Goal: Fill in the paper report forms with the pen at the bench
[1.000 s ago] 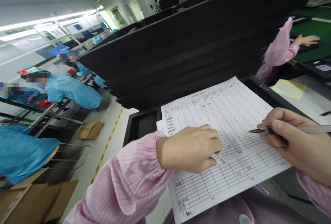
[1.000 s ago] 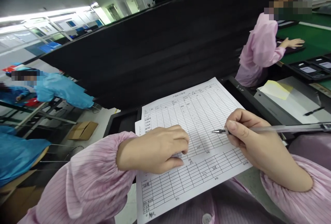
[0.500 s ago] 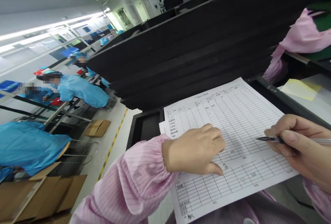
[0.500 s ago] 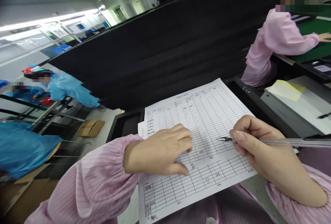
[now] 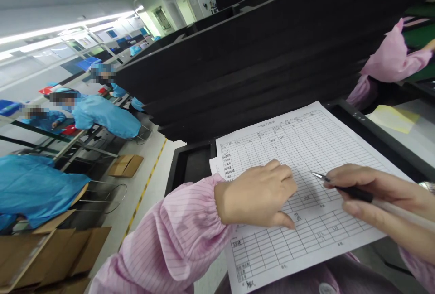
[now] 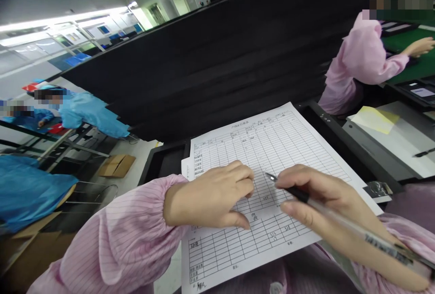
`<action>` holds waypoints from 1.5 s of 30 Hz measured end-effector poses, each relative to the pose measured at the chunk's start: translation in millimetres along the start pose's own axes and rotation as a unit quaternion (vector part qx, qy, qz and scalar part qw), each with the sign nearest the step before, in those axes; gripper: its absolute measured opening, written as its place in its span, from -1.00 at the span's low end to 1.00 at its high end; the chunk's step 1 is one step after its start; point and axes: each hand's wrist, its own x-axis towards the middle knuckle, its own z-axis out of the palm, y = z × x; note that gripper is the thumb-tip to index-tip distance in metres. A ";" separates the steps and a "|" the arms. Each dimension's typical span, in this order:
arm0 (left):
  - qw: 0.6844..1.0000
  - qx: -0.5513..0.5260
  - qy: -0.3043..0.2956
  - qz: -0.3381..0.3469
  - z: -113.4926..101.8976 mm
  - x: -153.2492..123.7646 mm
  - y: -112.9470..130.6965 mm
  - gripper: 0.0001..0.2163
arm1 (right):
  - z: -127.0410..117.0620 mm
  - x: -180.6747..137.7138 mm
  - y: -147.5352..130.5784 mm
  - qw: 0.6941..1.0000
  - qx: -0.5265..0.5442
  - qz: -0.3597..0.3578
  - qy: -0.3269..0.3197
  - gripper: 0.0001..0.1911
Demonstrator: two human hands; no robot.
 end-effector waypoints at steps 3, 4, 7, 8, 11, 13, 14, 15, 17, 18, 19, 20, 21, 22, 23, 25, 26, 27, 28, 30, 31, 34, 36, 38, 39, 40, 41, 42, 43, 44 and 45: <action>1.000 0.009 -0.006 -0.006 -1.5 0.5 0.8 -0.63 | 12.1 -2.1 -0.2 0.993 -0.019 -0.058 -0.098 -0.85; 1.000 0.011 -0.008 -0.007 -1.4 0.3 0.9 -0.62 | 14.6 -2.7 0.4 0.992 -0.034 -0.055 -0.107 -0.85; 1.000 0.018 -0.003 -0.002 0.9 -0.9 0.5 -0.61 | 12.2 -2.0 2.3 0.993 -0.075 -0.004 -0.090 -0.88; 1.000 0.021 0.002 -0.002 2.2 -1.3 0.1 -0.60 | 8.5 -0.8 2.6 0.993 -0.086 0.012 -0.080 -0.87; 0.999 0.043 0.021 -0.013 6.3 -2.0 -2.7 -0.49 | -3.6 5.1 2.6 0.994 -0.090 0.040 -0.042 -0.88; 0.997 0.061 0.033 -0.018 8.3 -1.8 -5.3 -0.40 | -7.8 8.7 2.3 0.996 -0.074 0.038 -0.009 -0.89; 0.997 0.068 0.034 -0.019 9.2 -1.5 -6.6 -0.37 | -8.3 9.9 2.0 0.997 -0.068 0.035 0.005 -0.90; 0.997 0.071 0.035 -0.019 9.9 -1.2 -7.9 -0.36 | -8.1 10.7 1.6 0.997 -0.064 0.033 0.012 -0.90; 0.997 0.069 0.037 -0.018 11.1 -0.9 -9.7 -0.35 | -6.7 10.9 0.4 0.997 -0.061 0.038 0.018 -0.92; 0.997 0.067 0.038 -0.016 11.6 -1.0 -10.2 -0.35 | -6.2 10.5 -0.2 0.997 -0.059 0.040 0.019 -0.92; 0.997 0.065 0.042 -0.015 12.0 -1.2 -10.6 -0.35 | -6.0 9.8 -0.5 0.997 -0.057 0.044 0.020 -0.92; 0.997 0.064 0.044 -0.013 12.2 -1.5 -10.7 -0.35 | -6.2 9.0 -0.5 0.997 -0.054 0.042 0.022 -0.92; 0.997 0.063 0.045 -0.013 12.3 -1.7 -10.7 -0.35 | -6.6 8.2 -0.1 0.998 -0.053 0.041 0.023 -0.92; 0.997 0.063 0.044 -0.013 12.1 -1.9 -10.5 -0.35 | -7.1 7.4 0.6 0.997 -0.054 0.039 0.026 -0.91; 0.997 0.063 0.042 -0.013 11.6 -2.0 -10.2 -0.35 | -7.6 6.7 1.5 0.998 -0.053 0.036 0.028 -0.91; 0.997 0.066 0.035 -0.016 10.3 -1.7 -9.2 -0.36 | -8.3 6.1 3.7 0.997 -0.055 0.031 0.032 -0.92; 0.997 0.068 0.029 -0.018 9.5 -1.4 -8.6 -0.36 | -8.4 6.1 4.7 0.997 -0.057 0.028 0.035 -0.93; 0.997 0.069 0.024 -0.020 8.7 -1.0 -8.1 -0.37 | -8.5 6.3 5.6 0.997 -0.059 0.026 0.040 -0.94; 0.997 0.069 0.020 -0.022 8.1 -0.7 -7.6 -0.37 | -8.6 6.5 6.3 0.997 -0.059 0.025 0.043 -0.94; 0.997 0.068 0.015 -0.024 7.2 -0.1 -7.3 -0.36 | -9.0 6.8 7.0 0.998 -0.049 0.023 0.032 -0.96; 0.997 0.067 0.014 -0.024 7.1 0.1 -7.4 -0.37 | -9.2 6.5 7.0 0.999 -0.038 0.022 0.015 -0.96; 0.998 0.064 0.010 -0.025 7.1 0.3 -8.3 -0.38 | -8.5 2.9 4.7 0.998 -0.025 0.038 -0.043 -0.90; 0.998 0.059 0.011 -0.024 7.2 0.2 -9.0 -0.39 | -5.3 -1.8 1.2 0.996 -0.045 0.063 -0.050 -0.85; 0.998 0.055 0.013 -0.025 7.3 -0.2 -9.4 -0.39 | 0.9 -7.0 -2.9 0.995 -0.058 0.067 -0.048 -0.86; 0.998 0.054 0.014 -0.026 7.4 -0.5 -9.4 -0.39 | 4.8 -9.1 -4.5 0.995 -0.058 0.054 -0.055 -0.87; 0.998 0.054 0.014 -0.026 7.5 -0.7 -9.3 -0.40 | 8.9 -10.5 -5.7 0.995 -0.058 0.033 -0.067 -0.87; 0.998 0.054 0.013 -0.026 7.7 -0.8 -9.0 -0.40 | 12.7 -11.1 -6.2 0.995 -0.059 0.003 -0.086 -0.86; 0.998 0.054 0.013 -0.027 7.9 -0.7 -8.7 -0.39 | 16.2 -10.8 -6.1 0.992 -0.065 -0.029 -0.109 -0.85; 0.998 0.054 0.011 -0.027 8.1 -0.5 -8.3 -0.39 | 19.0 -9.7 -5.6 0.987 -0.076 -0.057 -0.130 -0.85; 0.998 0.053 0.010 -0.028 8.2 -0.1 -8.0 -0.38 | 21.1 -8.1 -4.9 0.982 -0.090 -0.080 -0.149 -0.85; 0.998 0.053 0.010 -0.029 8.3 0.4 -7.7 -0.38 | 22.6 -6.2 -4.1 0.976 -0.102 -0.098 -0.163 -0.85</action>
